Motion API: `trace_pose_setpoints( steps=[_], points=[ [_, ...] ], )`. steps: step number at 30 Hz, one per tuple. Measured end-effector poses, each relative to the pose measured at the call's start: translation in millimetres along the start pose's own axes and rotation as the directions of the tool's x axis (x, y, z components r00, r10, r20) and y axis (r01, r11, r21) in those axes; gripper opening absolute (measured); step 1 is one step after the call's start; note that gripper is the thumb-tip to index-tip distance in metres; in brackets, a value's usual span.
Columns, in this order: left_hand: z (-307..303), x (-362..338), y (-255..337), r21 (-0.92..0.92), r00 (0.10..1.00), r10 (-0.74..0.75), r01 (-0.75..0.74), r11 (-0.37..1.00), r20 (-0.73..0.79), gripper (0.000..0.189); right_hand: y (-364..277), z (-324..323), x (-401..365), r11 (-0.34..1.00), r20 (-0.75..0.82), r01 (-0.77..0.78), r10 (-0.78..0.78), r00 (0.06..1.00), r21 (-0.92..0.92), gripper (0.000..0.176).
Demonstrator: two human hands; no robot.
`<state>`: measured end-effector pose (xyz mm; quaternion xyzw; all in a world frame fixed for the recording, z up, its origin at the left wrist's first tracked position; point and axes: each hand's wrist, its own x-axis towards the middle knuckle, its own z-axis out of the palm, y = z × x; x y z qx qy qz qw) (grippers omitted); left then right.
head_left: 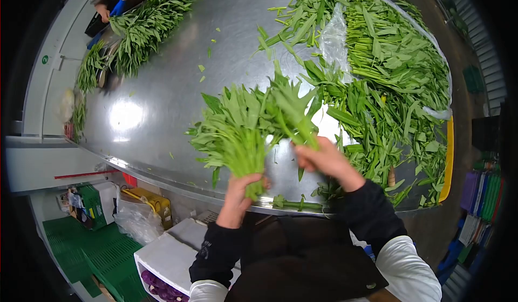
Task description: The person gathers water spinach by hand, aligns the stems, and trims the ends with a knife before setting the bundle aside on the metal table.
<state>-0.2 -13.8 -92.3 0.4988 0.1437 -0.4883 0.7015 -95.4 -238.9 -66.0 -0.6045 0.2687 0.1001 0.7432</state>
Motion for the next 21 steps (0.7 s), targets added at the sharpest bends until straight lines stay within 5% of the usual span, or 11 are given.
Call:
trace_pose_setpoints(
  steps=[1,3,5,7,9,10,13,16,19,21],
  points=[
    [-4,-13,15,-0.006,0.994,0.107,-0.107,0.994,0.013,0.041,-19,-17,-12,0.998,-0.052,0.063,-0.063,0.997,0.005,0.030],
    [-23,-22,36,0.038,0.948,0.318,-0.318,0.947,-0.022,0.035,-25,-56,-25,0.884,-0.149,0.306,-0.270,0.951,0.353,0.030],
    [-61,-13,53,0.239,0.915,0.323,-0.266,0.934,-0.243,0.036,-11,-74,-4,0.874,-0.255,0.314,-0.230,0.939,0.370,0.028],
    [-60,-13,72,0.017,0.867,0.420,-0.431,0.902,-0.268,0.037,-20,-75,5,0.983,-0.471,0.126,-0.049,0.881,0.133,0.023],
    [-42,-24,79,-0.003,0.822,0.530,-0.542,0.840,-0.210,0.038,-37,-62,-5,0.898,-0.483,0.417,-0.306,0.821,0.140,0.024],
    [-29,-22,83,-0.040,0.749,0.647,-0.658,0.752,-0.143,0.039,-48,-50,-8,0.849,-0.496,0.484,-0.333,0.802,0.213,0.024],
    [-8,-2,65,-0.144,0.752,0.647,-0.659,0.738,-0.124,0.040,-67,-4,-4,0.751,-0.487,0.589,-0.410,0.771,0.300,0.027],
    [1,26,14,-0.152,0.924,0.367,-0.380,0.912,-0.107,0.031,-18,43,26,0.863,-0.347,0.408,-0.300,0.888,0.299,0.037],
    [6,40,-31,-0.181,0.998,0.043,-0.051,0.982,-0.046,0.030,37,71,41,0.870,0.001,-0.160,0.181,0.984,0.466,0.027],
    [2,37,-38,-0.234,0.997,0.060,-0.048,0.971,0.043,0.031,53,66,41,0.896,0.013,-0.132,0.139,0.990,0.425,0.020]
  ],
)
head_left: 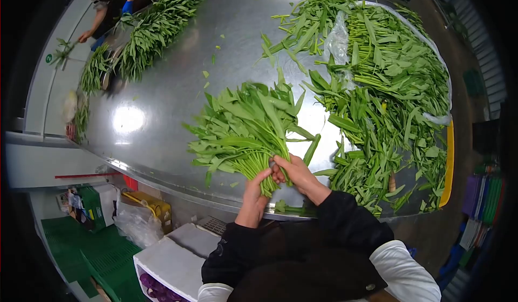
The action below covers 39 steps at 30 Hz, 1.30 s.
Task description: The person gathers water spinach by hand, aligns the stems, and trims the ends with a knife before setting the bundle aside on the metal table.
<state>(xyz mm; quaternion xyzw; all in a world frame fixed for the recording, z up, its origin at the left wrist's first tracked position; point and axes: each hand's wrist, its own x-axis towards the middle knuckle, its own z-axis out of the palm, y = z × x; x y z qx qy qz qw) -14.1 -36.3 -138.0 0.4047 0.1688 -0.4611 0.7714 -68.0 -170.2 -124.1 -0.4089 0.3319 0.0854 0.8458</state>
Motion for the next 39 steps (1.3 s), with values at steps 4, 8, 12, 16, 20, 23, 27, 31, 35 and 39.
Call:
trace_pose_setpoints(
  steps=[4,8,12,16,20,23,27,31,35,39],
  points=[
    [0,0,-2,0.050,0.996,0.068,-0.065,0.997,-0.065,0.041,4,-3,-1,0.995,0.042,0.101,-0.100,0.994,-0.012,0.024],
    [-4,2,-7,0.022,0.991,0.123,-0.122,0.992,-0.055,0.048,13,-7,5,0.532,0.122,0.533,-0.623,0.773,-0.658,0.036],
    [-13,4,-7,-0.079,1.000,0.007,-0.009,0.997,-0.027,0.051,3,-8,-5,0.345,0.173,0.408,-0.546,0.820,-0.846,0.042],
    [-22,3,-10,-0.033,0.997,-0.071,0.072,0.997,0.010,0.052,-4,-6,-10,0.284,0.196,0.357,-0.468,0.862,-0.890,0.044],
    [-21,1,-6,0.035,0.995,-0.093,0.092,0.995,0.028,0.053,-25,-2,-21,0.321,0.186,0.303,-0.347,0.919,-0.897,0.042],
    [-24,1,-6,0.029,0.989,-0.125,0.123,0.992,0.074,0.054,-24,-10,-24,0.415,0.128,0.228,-0.255,0.959,-0.881,0.041],
    [-26,2,-9,-0.029,0.981,-0.153,0.157,0.987,0.119,0.056,-27,-15,-22,0.536,0.078,0.136,-0.131,0.988,-0.833,0.043],
    [-29,2,-12,-0.021,0.991,-0.126,0.126,0.992,0.039,0.056,2,-17,-12,0.447,0.146,0.284,-0.318,0.937,-0.848,0.045],
    [-29,1,-7,0.032,0.972,-0.212,0.209,0.977,0.100,0.053,-38,-8,-22,0.225,0.081,0.096,-0.076,0.994,-0.970,0.040],
    [-17,3,1,0.094,0.961,-0.198,0.183,0.979,0.193,0.049,-79,-5,-40,0.265,-0.026,0.058,-0.301,0.953,-0.962,0.026]
  ],
)
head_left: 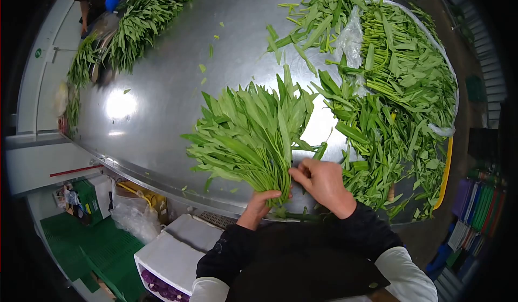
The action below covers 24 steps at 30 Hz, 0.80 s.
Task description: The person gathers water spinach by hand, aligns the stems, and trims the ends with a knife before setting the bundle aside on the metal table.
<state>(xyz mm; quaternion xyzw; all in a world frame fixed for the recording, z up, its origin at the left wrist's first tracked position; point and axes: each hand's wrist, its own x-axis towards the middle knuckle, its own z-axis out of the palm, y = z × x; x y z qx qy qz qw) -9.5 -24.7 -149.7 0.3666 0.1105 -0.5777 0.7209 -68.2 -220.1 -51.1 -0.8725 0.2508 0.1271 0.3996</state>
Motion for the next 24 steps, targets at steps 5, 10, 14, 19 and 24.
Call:
trace_pose_setpoints(
  steps=[5,10,14,19,24],
  points=[
    [-3,-3,-9,0.065,0.982,0.081,-0.071,0.995,-0.169,0.053,-11,28,10,0.932,-0.197,0.363,-0.356,0.914,-0.001,0.016],
    [4,-6,-3,0.069,0.981,0.105,-0.095,0.993,-0.161,0.056,-8,35,11,0.899,-0.065,0.438,-0.438,0.897,-0.003,0.019],
    [5,-5,-3,0.078,0.982,0.053,-0.039,0.996,-0.182,0.058,-3,31,3,0.885,-0.032,0.465,-0.465,0.885,0.015,0.018],
    [2,-4,-7,0.075,0.977,0.089,-0.076,0.994,-0.195,0.052,7,38,12,0.806,0.095,0.589,-0.583,0.807,-0.061,0.019],
    [-23,1,-16,0.091,0.987,0.059,-0.045,0.995,-0.150,0.039,10,41,16,0.764,0.107,0.642,-0.634,0.766,-0.066,0.020]
  ],
)
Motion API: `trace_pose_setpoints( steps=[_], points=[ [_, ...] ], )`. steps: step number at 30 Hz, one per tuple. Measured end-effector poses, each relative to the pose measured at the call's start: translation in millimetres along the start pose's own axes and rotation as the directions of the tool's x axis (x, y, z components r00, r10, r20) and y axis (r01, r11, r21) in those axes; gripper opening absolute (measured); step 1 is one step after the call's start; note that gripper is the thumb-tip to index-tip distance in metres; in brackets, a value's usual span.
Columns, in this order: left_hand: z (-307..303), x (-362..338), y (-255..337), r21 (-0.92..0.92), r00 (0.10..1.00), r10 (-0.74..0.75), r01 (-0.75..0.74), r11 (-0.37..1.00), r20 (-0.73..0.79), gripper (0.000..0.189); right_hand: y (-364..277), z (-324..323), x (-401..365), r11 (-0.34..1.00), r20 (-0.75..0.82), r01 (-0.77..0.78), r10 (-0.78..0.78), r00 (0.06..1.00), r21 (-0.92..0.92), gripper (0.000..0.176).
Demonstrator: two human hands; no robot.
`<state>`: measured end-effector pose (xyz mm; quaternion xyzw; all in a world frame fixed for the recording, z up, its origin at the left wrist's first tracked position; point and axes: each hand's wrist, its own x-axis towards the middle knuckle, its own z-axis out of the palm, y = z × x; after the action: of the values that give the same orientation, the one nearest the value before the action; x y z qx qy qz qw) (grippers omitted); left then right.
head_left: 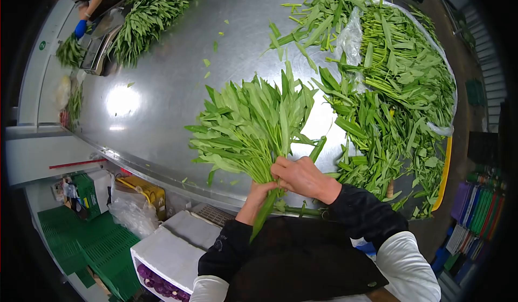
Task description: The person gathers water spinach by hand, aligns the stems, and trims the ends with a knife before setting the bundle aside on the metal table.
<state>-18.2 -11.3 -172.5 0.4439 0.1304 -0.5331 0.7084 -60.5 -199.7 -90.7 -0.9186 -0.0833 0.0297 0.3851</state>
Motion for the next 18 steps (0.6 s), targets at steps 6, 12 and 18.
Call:
trace_pose_setpoints(
  steps=[6,12,18],
  points=[
    [29,-11,17,0.068,0.997,0.013,-0.008,0.998,-0.071,0.035,8,0,-11,0.677,-0.343,-0.031,0.411,0.845,0.735,0.019],
    [33,-6,13,0.055,0.999,-0.006,0.008,0.998,-0.040,0.039,-7,-5,-16,0.485,-0.033,-0.286,0.549,0.835,0.826,0.023],
    [42,2,2,0.132,0.960,0.236,-0.217,0.967,-0.150,0.043,-52,11,37,0.991,-0.213,-0.131,0.136,0.968,0.035,0.028]
  ],
)
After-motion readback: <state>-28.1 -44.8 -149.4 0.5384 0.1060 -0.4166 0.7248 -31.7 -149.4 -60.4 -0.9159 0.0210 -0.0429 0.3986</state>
